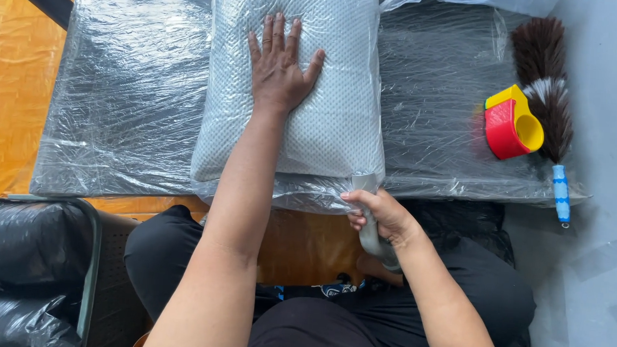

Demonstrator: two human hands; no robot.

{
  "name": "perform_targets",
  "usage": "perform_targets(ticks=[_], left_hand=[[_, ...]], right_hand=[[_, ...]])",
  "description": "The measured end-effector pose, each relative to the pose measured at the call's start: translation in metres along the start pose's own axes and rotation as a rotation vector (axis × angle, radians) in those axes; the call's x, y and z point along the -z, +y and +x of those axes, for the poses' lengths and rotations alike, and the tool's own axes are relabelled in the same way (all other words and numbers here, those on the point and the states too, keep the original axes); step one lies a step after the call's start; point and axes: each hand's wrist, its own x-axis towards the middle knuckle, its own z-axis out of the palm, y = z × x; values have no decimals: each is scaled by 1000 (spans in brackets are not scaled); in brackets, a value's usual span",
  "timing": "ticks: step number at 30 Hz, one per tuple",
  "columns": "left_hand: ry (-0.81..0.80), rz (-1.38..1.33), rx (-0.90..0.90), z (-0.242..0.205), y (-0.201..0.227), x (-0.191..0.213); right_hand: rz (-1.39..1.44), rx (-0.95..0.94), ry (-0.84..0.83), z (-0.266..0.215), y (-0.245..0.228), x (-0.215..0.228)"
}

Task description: Placing a pillow into a plastic bag and using a vacuum hose to extract air for compression.

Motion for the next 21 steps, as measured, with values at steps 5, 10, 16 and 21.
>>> perform_targets(ticks=[5,10,16,21], left_hand=[[-9,7,-1,0,-1,-4],[-7,5,-2,-2,-2,-5],[-9,7,-2,-2,-3,-8],[-8,-2,-3,-4,-2,-8]], right_hand=[[-5,1,1,0,-1,-1],[-3,-1,-3,0,-2,-2],[2,7,-10,0,-2,-2],[-5,5,-9,0,-2,-3]])
